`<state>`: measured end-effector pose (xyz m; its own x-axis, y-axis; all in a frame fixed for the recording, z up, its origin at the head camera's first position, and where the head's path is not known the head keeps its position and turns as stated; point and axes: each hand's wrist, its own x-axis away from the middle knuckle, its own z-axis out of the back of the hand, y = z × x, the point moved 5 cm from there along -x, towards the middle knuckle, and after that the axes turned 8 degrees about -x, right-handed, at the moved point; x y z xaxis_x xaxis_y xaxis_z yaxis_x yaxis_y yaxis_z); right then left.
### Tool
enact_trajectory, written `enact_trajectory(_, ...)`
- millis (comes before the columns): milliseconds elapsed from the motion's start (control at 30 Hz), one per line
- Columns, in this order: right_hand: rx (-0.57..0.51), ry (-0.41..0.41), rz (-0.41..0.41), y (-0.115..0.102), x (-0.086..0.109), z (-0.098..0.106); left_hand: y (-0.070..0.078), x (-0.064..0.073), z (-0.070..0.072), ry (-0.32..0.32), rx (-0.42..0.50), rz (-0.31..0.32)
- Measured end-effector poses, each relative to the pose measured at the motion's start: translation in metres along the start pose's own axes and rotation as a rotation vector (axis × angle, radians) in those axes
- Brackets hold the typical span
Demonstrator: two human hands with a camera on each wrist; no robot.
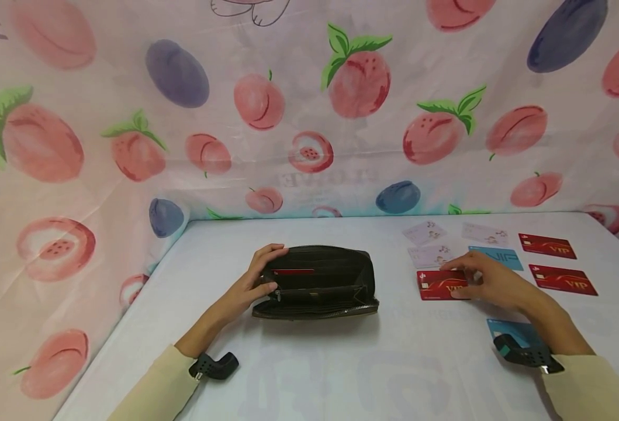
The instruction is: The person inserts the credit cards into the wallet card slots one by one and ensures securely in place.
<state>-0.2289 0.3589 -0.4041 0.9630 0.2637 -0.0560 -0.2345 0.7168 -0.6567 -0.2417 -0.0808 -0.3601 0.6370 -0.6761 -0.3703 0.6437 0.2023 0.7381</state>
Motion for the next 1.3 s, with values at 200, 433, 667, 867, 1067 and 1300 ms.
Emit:
enact_trajectory(200,0.025,-0.025,-0.005,0.001,-0.001,0.001,0.000,0.001,0.000,-0.001,-0.002,-0.002)
enact_trajectory(433,0.040,-0.033,0.022,0.001,0.001,0.007,-0.001,0.001,0.000,-0.003,-0.001,-0.002)
enact_trajectory(667,-0.051,-0.008,-0.006,0.001,0.003,0.008,-0.002,0.000,0.001,-0.003,-0.005,-0.004)
enact_trajectory(867,-0.118,0.029,-0.043,0.000,0.002,0.013,-0.001,0.000,0.001,-0.002,-0.010,0.001)
enact_trajectory(1067,-0.155,0.103,-0.057,-0.013,-0.001,0.023,0.000,0.000,0.001,-0.001,-0.017,-0.003)
enact_trajectory(1300,-0.213,0.176,-0.021,-0.047,-0.005,0.034,0.001,-0.001,0.000,-0.002,-0.015,-0.011)
